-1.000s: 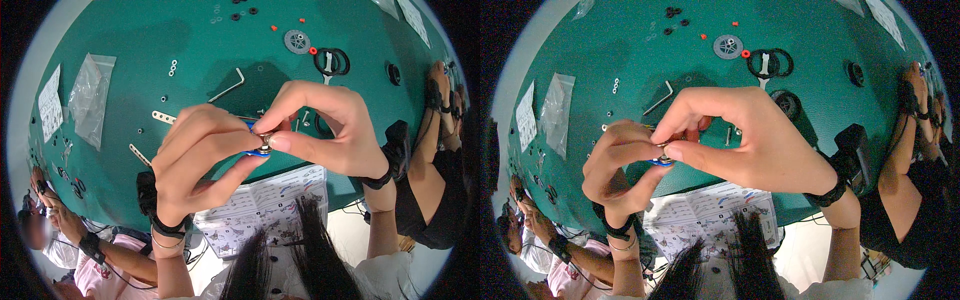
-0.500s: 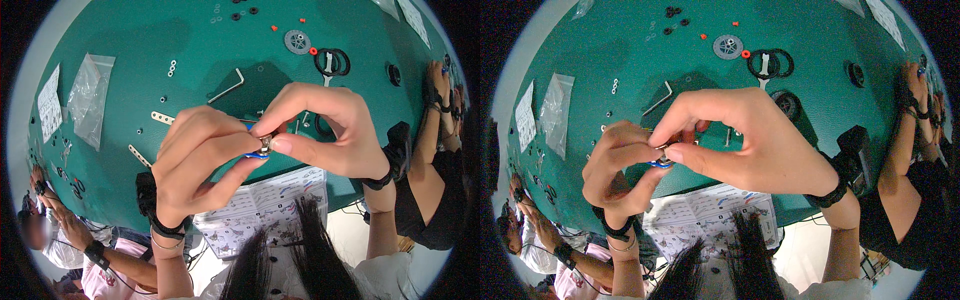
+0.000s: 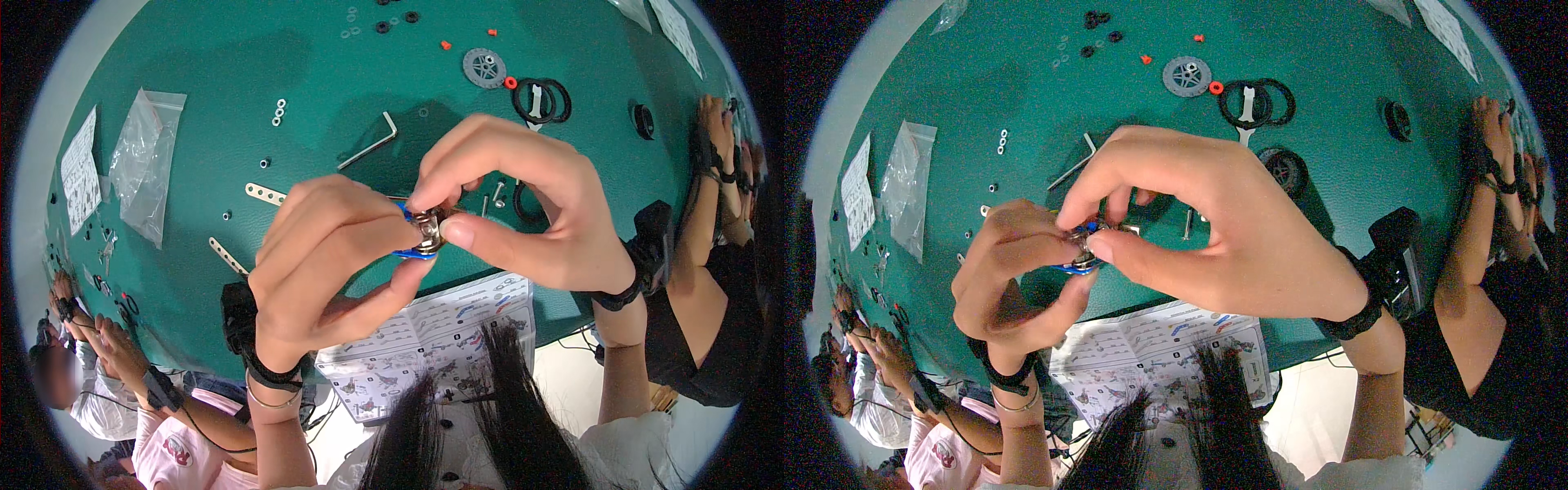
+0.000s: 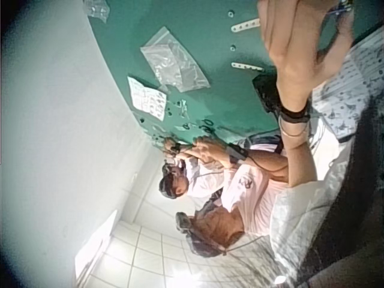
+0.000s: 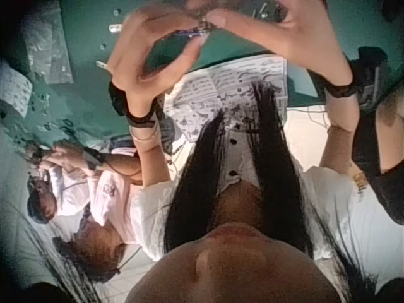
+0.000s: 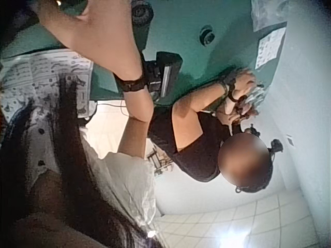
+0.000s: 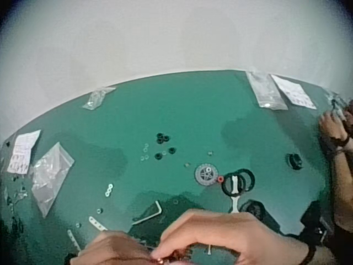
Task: The person assembles a metal toy by inserting a screw through a blue metal plate and a bracket, then threading a nut onto the screw. They tighten the nut using a hex key and a small wrench while referencing a manual.
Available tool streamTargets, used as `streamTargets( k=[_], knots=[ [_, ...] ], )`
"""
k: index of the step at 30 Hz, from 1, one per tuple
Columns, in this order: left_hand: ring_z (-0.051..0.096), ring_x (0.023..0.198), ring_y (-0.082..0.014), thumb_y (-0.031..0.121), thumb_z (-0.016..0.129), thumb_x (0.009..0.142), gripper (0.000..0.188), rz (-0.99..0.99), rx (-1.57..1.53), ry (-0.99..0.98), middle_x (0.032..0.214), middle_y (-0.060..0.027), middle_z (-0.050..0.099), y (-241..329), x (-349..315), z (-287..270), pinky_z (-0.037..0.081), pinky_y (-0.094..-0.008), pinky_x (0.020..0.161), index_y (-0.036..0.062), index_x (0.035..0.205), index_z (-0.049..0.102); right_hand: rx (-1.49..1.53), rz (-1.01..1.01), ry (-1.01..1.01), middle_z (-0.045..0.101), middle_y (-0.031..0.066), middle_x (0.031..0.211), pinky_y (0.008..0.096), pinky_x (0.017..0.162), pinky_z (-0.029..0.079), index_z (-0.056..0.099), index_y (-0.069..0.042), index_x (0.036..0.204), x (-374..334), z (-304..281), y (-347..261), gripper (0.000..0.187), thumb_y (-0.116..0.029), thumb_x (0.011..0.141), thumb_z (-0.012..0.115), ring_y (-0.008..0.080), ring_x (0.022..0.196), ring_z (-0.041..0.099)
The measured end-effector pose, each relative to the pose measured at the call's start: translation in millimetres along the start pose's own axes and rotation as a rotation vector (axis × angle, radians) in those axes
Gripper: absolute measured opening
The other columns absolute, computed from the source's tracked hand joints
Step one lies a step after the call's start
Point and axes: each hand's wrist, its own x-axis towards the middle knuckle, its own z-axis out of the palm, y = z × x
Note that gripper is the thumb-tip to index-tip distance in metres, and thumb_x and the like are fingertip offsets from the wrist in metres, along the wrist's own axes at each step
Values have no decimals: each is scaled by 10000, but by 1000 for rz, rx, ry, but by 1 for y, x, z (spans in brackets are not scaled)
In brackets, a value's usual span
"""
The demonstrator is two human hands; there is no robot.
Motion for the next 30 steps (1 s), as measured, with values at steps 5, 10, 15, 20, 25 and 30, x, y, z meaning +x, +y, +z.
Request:
streamTargets(
  k=[5, 10, 15, 20, 25, 30],
  knots=[
    [637, 771, -269, -29, 776, 616, 292, 1, -4, 0, 836, -117, 649, -3, -1, -1, 496, -354, 697, 5, 883, 663, -71, -80, 25, 654, 101, 976, 286, 790, 465, 690, -40, 960, 0, -2, 2, 190, -25, 770, 693, 184, 878, 621],
    [637, 723, -257, -31, 785, 605, 287, 18, -28, 71, 818, -102, 644, -5, 0, 2, 480, -327, 674, 12, 864, 669, -244, -175, 122, 655, 98, 986, 304, 770, 478, 726, -70, 895, 0, 2, -2, 202, 9, 709, 738, 213, 879, 623],
    [640, 733, -243, 4, 797, 618, 276, 78, 106, 52, 827, -84, 652, -3, 0, -2, 488, -345, 696, 20, 864, 672, -430, -277, 96, 658, 82, 974, 312, 741, 476, 732, -87, 862, 1, 1, -3, 220, -11, 660, 775, 219, 840, 620],
    [667, 790, -294, -21, 791, 638, 289, 181, 249, 24, 838, -141, 679, 4, -3, -6, 497, -452, 758, -2, 894, 659, -517, -341, 136, 659, 55, 929, 316, 714, 465, 725, -98, 840, -1, 0, -4, 222, -44, 637, 796, 216, 811, 612],
    [673, 798, -296, 9, 809, 649, 281, 137, 282, 30, 850, -141, 689, 7, -8, -4, 515, -454, 756, 11, 892, 666, -546, -473, 153, 658, 27, 886, 314, 659, 443, 716, -99, 836, -2, 2, 5, 239, -70, 618, 811, 194, 760, 600],
    [672, 811, -266, 19, 808, 655, 271, 119, 303, 22, 856, -112, 686, 8, -9, -2, 519, -436, 755, 26, 882, 661, -631, -497, 153, 660, 22, 883, 313, 645, 432, 712, -97, 832, -3, 3, 4, 238, -78, 618, 814, 189, 745, 597]
  ],
)
